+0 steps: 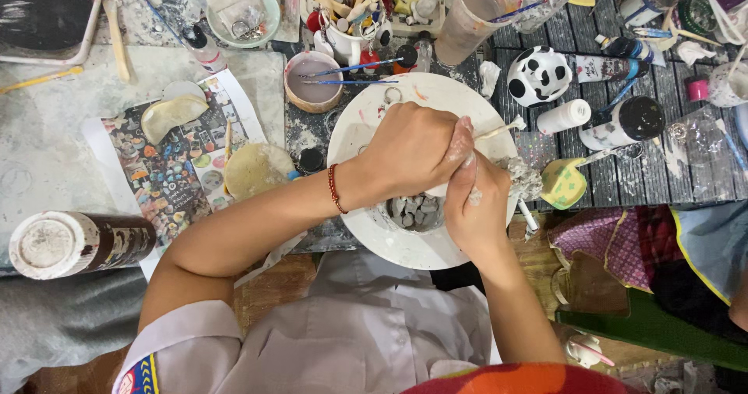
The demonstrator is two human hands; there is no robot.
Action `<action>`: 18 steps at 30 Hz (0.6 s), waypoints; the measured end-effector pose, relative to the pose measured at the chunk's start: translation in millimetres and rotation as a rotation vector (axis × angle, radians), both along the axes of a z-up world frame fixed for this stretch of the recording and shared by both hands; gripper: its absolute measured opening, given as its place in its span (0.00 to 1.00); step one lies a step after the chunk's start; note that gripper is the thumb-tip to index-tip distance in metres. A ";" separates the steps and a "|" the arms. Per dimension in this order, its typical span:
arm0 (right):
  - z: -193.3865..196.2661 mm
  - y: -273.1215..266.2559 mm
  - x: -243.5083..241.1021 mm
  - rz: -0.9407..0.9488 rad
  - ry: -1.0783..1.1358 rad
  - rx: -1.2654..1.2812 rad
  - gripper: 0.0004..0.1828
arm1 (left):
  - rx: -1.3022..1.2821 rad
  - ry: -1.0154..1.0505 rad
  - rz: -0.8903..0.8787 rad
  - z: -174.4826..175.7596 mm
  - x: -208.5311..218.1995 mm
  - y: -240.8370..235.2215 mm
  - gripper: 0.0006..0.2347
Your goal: The person mixes gray clay pieces with water in a small container using a wooden stick. They then retrieve a larger mass of clay from a plastic bag and knead it by hand on a white plate.
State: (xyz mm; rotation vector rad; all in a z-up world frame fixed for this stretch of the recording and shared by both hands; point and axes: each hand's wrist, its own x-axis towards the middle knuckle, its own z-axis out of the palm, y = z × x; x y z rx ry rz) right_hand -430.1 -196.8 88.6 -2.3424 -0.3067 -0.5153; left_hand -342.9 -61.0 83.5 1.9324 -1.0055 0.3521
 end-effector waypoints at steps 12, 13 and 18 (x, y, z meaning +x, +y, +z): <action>22.1 17.3 -0.3 -0.137 0.058 -0.094 0.20 | 0.074 -0.012 0.201 -4.7 -3.5 -3.8 0.21; 22.8 18.1 -0.3 -0.161 0.082 -0.111 0.19 | 0.071 -0.004 0.204 -5.3 -3.8 -4.0 0.21; 25.5 21.5 0.5 -0.203 0.086 -0.160 0.18 | 0.053 0.017 0.225 -7.1 -4.6 -6.2 0.22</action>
